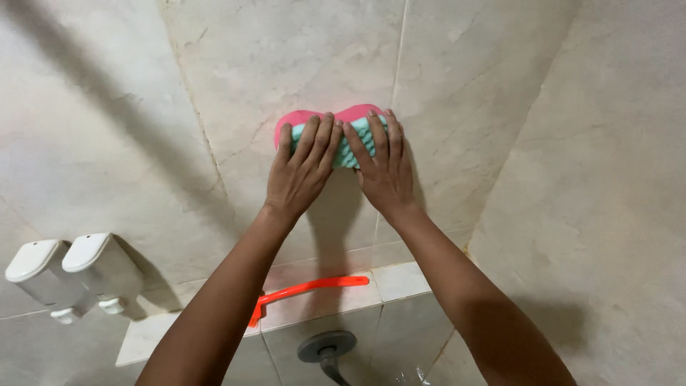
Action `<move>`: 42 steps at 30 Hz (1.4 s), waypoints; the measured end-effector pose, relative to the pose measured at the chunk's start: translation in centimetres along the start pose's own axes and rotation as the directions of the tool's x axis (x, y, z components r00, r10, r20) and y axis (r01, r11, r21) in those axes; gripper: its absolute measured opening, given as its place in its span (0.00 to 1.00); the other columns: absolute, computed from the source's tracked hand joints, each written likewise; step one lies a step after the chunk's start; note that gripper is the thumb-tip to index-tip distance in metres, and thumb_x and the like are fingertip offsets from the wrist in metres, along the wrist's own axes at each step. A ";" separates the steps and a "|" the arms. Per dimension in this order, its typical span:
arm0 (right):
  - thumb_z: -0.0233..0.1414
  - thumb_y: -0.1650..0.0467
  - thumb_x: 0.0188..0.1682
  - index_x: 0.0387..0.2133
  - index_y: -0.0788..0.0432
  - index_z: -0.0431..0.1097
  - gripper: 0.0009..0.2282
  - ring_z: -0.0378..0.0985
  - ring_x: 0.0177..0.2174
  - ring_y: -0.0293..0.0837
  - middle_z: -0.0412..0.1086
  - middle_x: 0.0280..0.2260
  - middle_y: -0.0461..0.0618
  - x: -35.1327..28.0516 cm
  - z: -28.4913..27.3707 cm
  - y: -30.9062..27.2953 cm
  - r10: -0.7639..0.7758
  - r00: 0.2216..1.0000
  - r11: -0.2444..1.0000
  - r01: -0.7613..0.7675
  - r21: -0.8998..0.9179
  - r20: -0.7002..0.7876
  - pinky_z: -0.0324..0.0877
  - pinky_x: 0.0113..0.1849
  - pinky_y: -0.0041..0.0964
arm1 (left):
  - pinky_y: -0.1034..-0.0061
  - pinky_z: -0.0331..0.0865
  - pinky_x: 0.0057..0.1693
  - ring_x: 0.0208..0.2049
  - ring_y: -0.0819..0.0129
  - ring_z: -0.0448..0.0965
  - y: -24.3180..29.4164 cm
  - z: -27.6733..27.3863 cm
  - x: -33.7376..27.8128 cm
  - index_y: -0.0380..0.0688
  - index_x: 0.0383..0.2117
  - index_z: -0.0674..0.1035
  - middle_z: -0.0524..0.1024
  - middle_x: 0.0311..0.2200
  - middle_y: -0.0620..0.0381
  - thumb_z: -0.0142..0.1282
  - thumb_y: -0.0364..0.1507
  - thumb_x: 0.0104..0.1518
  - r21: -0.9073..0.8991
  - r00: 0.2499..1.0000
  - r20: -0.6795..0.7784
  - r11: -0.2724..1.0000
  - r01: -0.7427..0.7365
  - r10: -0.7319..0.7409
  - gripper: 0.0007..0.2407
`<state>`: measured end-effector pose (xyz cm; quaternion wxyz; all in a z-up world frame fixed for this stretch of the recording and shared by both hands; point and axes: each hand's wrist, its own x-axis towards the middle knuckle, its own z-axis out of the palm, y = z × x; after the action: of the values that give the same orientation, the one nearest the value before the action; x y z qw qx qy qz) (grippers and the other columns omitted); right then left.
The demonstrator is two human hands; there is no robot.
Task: The person sprays water from a handheld hose onto the bathroom floor and toilet area. They then pick up a pink and green sponge and scrub the tiled wall in the shower area.
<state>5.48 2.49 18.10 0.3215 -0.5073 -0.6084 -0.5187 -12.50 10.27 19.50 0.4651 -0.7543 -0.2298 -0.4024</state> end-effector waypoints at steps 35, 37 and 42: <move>0.65 0.77 0.39 0.70 0.47 0.55 0.42 0.53 0.66 0.66 0.51 0.66 0.58 -0.2 1.5 -4.8 0.049 0.999 0.997 -0.050 0.059 0.021 0.63 0.64 0.59 | 0.52 0.54 0.69 0.68 0.63 0.63 -2.4 -0.9 -3.8 0.47 0.70 0.66 0.63 0.68 0.56 0.45 0.35 0.65 0.055 0.997 0.083 0.998 0.004 -0.008 0.24; 0.65 0.76 0.40 0.69 0.47 0.56 0.41 0.53 0.66 0.66 0.51 0.66 0.58 -0.3 2.0 -6.5 0.033 0.999 0.998 -0.034 0.061 0.018 0.63 0.62 0.59 | 0.52 0.54 0.70 0.68 0.63 0.63 -3.6 -1.1 -5.7 0.47 0.70 0.66 0.63 0.68 0.56 0.45 0.35 0.65 0.055 0.996 0.092 0.998 0.011 -0.016 0.24; 0.65 0.74 0.45 0.68 0.47 0.57 0.36 0.54 0.65 0.64 0.52 0.65 0.57 -1.9 1.7 -9.4 -0.037 0.999 0.999 0.037 0.037 -0.007 0.64 0.62 0.58 | 0.52 0.54 0.70 0.68 0.63 0.63 -3.5 -1.2 -10.2 0.48 0.69 0.67 0.63 0.68 0.57 0.45 0.35 0.65 0.038 0.993 0.116 0.999 0.028 -0.032 0.23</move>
<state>-2.71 4.03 13.07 0.3231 -0.4882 -0.6264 -0.5147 -21.31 11.09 13.25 0.4586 -0.7642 -0.2751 -0.3605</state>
